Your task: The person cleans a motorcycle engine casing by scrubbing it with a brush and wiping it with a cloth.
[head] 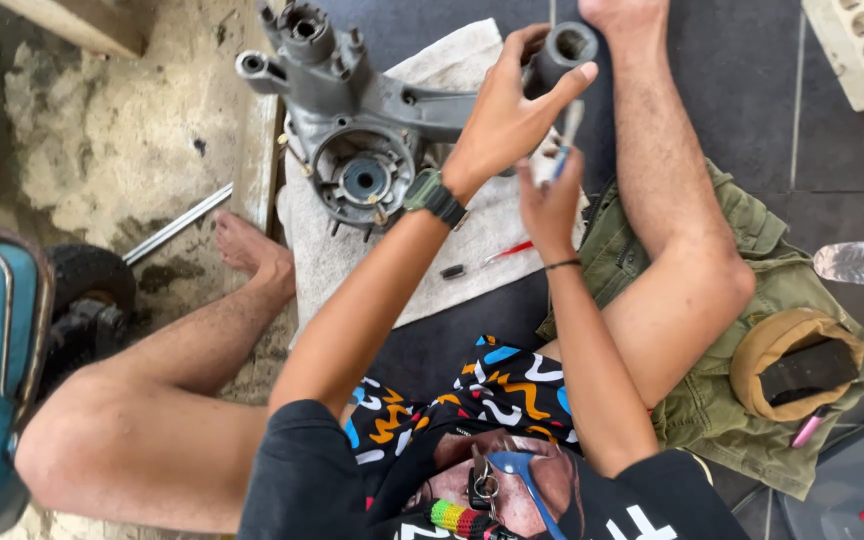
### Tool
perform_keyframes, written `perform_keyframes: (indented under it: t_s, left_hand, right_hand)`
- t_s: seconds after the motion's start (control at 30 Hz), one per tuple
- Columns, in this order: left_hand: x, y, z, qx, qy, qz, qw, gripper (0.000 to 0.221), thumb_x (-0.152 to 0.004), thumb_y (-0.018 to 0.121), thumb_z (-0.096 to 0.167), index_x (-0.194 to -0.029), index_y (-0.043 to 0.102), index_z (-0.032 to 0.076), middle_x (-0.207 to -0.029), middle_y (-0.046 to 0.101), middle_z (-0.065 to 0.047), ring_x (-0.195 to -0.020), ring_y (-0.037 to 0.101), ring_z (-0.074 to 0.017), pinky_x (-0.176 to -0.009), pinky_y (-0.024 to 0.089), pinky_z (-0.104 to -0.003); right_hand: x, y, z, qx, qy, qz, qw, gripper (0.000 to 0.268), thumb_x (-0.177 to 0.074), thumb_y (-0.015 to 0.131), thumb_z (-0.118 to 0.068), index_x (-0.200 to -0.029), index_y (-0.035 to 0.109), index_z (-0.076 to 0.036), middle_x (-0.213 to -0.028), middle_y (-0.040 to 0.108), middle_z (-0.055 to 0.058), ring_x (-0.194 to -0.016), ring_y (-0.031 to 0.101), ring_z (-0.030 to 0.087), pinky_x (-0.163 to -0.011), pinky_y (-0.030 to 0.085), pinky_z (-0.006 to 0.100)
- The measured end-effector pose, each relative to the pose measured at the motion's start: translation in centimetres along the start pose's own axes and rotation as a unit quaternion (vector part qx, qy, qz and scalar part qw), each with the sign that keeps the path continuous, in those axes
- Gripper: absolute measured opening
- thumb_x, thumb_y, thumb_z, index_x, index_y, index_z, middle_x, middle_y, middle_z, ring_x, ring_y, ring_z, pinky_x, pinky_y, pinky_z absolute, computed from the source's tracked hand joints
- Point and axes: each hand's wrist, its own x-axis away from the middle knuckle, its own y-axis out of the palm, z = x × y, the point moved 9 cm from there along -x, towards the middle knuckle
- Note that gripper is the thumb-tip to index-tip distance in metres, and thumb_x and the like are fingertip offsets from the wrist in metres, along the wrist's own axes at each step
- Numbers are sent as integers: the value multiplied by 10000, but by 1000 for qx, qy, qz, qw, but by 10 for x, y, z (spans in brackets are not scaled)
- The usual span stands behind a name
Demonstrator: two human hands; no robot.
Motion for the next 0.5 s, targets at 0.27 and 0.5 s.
perform_keyframes:
  t_s: [0.27, 0.5]
  left_hand:
    - [6, -223, 64, -150, 154, 127, 968, 284, -1043, 681, 276, -1224, 624, 64, -1122, 707, -122, -968, 719, -243, -827, 575, -364]
    - [41, -364, -225, -82, -280, 202, 935, 808, -909, 432, 719, -1417, 468, 91, -1339, 658, -167, -1212, 682, -306, -915, 638, -449]
  right_hand:
    - [75, -36, -56, 0, 53, 17, 998, 228, -1071, 436, -118, -1266, 515, -30, -1001, 521, 121, -881, 486, 204, -762, 426, 367]
    - [9, -33, -54, -47, -23, 30, 998, 759, -905, 833, -210, -1461, 348, -30, -1442, 478, 146, -798, 427, 102, -615, 353, 199]
